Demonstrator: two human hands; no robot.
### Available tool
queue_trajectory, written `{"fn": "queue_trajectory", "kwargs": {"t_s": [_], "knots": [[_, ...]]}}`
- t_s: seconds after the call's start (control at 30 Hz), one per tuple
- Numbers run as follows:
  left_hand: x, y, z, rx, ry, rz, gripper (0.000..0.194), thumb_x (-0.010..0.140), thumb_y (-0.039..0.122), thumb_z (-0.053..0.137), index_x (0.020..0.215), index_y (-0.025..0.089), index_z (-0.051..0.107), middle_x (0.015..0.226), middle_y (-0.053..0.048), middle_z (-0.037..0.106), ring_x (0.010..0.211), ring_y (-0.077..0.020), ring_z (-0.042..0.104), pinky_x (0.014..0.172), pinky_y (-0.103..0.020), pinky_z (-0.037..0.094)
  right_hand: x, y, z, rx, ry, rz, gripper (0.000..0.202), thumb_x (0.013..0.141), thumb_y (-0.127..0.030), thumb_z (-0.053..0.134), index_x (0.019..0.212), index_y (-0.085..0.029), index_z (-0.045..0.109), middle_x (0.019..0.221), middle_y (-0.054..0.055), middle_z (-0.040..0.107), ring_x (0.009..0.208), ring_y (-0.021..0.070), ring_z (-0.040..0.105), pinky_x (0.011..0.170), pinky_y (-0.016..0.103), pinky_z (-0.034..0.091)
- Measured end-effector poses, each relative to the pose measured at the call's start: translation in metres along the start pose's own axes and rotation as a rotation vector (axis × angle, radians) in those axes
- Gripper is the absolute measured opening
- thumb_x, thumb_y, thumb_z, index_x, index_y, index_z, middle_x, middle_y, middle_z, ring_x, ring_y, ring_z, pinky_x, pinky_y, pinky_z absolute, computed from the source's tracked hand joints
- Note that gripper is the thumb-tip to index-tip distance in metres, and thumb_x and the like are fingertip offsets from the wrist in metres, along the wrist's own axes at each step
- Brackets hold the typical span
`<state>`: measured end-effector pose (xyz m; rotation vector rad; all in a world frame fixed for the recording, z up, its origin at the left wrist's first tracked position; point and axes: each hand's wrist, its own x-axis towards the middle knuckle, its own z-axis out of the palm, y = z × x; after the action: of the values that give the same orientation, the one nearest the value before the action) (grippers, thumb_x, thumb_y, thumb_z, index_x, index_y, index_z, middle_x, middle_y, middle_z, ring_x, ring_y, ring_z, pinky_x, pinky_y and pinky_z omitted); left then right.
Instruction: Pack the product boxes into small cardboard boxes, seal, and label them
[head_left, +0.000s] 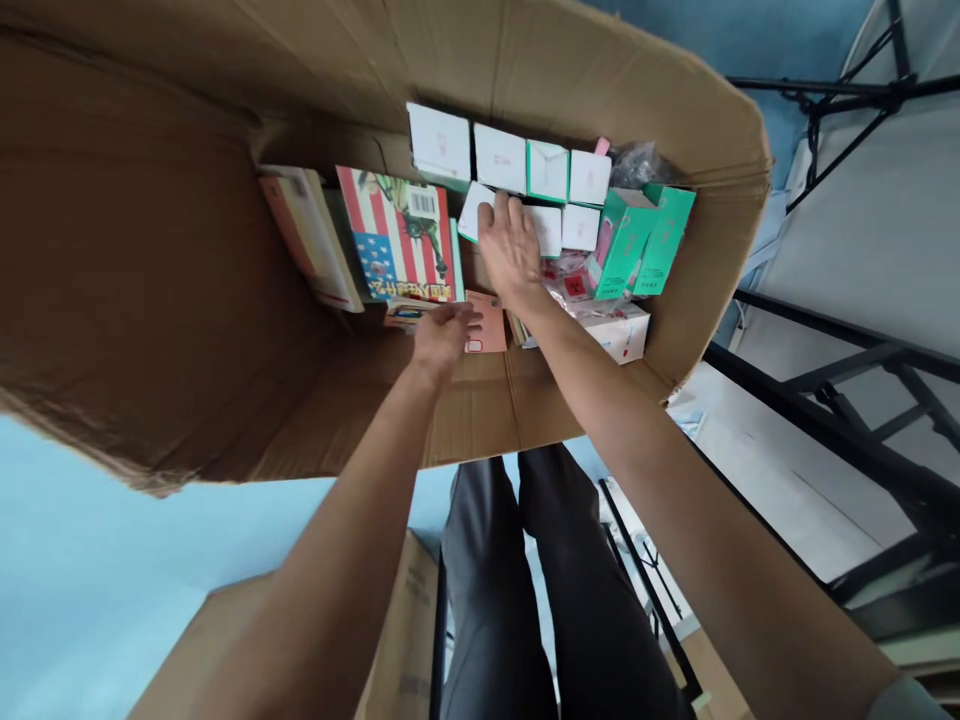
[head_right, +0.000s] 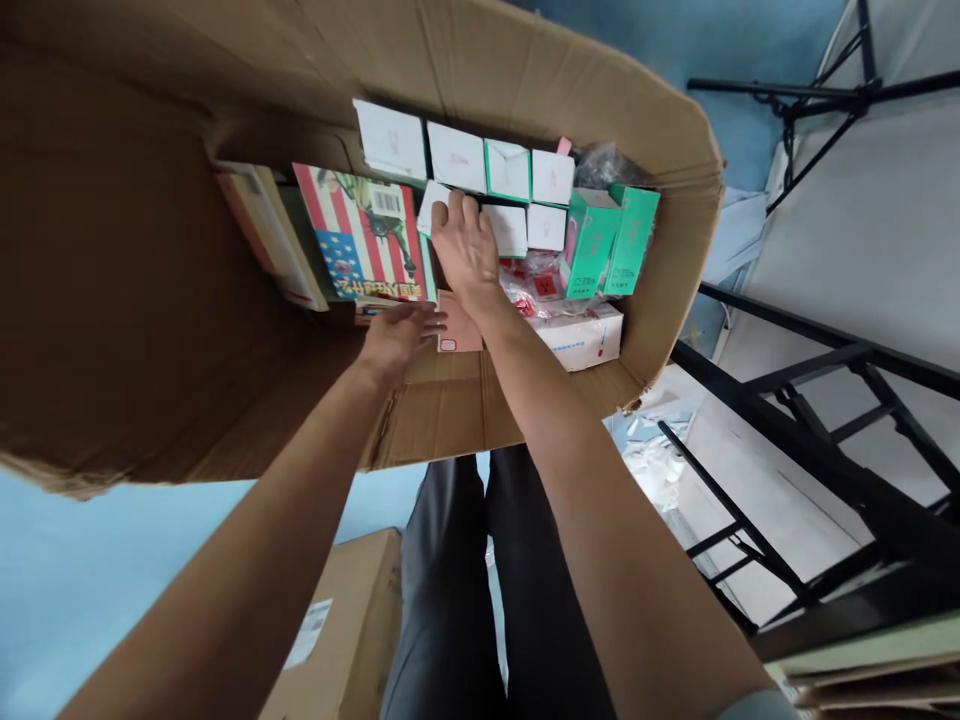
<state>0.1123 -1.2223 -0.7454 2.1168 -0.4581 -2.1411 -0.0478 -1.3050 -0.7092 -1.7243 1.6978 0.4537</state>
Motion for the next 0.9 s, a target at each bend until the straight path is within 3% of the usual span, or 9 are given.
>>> {"fn": "queue_trajectory", "kwargs": {"t_s": [0.13,0.23,0.37,0.53,0.6,0.7,0.8,0.9], "knots": [[-0.014,-0.011,-0.008,-0.027,-0.004,0.019,0.017,0.095,0.028,0.083,0.104,0.016,0.076,0.105,-0.015,0.086,0.104,-0.0285,0.085,0.102,-0.049,0.069,0.008,-0.006,0.0,-0.098,0.138,0.204,0.039,0.123,-0.006,0.032,0.15,-0.002,0.059,0.159,0.025,0.061,0.157,0.0331,0.055,0.128,0.046,0.047],[-0.014,-0.02,-0.01,-0.042,-0.017,0.048,0.02,0.093,0.03,0.085,0.103,0.015,0.076,0.11,-0.018,0.085,0.112,-0.0325,0.085,0.102,-0.051,0.07,0.012,-0.012,0.01,-0.1,0.14,0.191,0.035,0.125,-0.014,0.037,0.149,0.001,0.057,0.158,0.026,0.061,0.156,0.0332,0.056,0.129,0.047,0.046],[-0.008,-0.029,-0.01,-0.075,-0.01,0.041,0.014,0.093,0.023,0.079,0.103,0.014,0.076,0.11,-0.019,0.085,0.11,-0.032,0.086,0.103,-0.052,0.069,0.02,-0.013,0.032,-0.07,0.178,0.133,0.028,0.122,-0.027,0.056,0.14,-0.007,0.064,0.148,0.025,0.066,0.15,0.0397,0.061,0.127,0.058,0.05],[-0.017,-0.03,-0.014,-0.131,0.007,0.023,0.012,0.09,0.02,0.079,0.101,0.015,0.076,0.107,-0.017,0.085,0.106,-0.0294,0.086,0.103,-0.047,0.068,0.008,-0.009,0.032,-0.042,0.189,0.107,0.026,0.119,-0.017,0.054,0.141,-0.006,0.063,0.147,0.024,0.066,0.149,0.0352,0.061,0.13,0.055,0.048],[-0.03,-0.026,-0.019,-0.142,0.011,0.007,0.016,0.088,0.023,0.082,0.101,0.016,0.077,0.105,-0.015,0.085,0.102,-0.0278,0.086,0.099,-0.044,0.068,-0.015,-0.01,0.019,-0.034,0.204,0.144,0.028,0.114,-0.012,0.06,0.142,-0.007,0.063,0.15,0.024,0.065,0.149,0.0348,0.06,0.131,0.053,0.048],[-0.062,-0.014,-0.029,-0.154,0.015,-0.016,0.02,0.087,0.029,0.084,0.102,0.018,0.078,0.102,-0.012,0.086,0.097,-0.0246,0.085,0.097,-0.039,0.067,-0.071,-0.014,-0.007,0.091,0.303,0.184,0.03,0.106,-0.012,0.071,0.136,-0.013,0.065,0.148,0.022,0.067,0.145,0.037,0.061,0.127,0.056,0.052],[-0.113,0.005,-0.039,-0.155,-0.001,0.002,0.028,0.084,0.036,0.088,0.105,0.019,0.079,0.108,-0.011,0.087,0.1,-0.0234,0.084,0.099,-0.038,0.065,-0.148,-0.023,-0.038,0.289,0.427,0.28,0.022,0.102,-0.022,0.079,0.119,-0.02,0.065,0.131,0.018,0.072,0.134,0.0357,0.064,0.118,0.054,0.056],[-0.179,0.025,-0.042,-0.112,-0.035,0.083,0.043,0.083,0.047,0.09,0.115,0.02,0.08,0.118,-0.012,0.086,0.113,-0.0247,0.082,0.1,-0.036,0.065,-0.242,-0.039,-0.074,0.501,0.512,0.483,0.032,0.092,-0.033,0.089,0.1,-0.026,0.059,0.111,0.009,0.071,0.116,0.0307,0.067,0.106,0.044,0.058]]}}
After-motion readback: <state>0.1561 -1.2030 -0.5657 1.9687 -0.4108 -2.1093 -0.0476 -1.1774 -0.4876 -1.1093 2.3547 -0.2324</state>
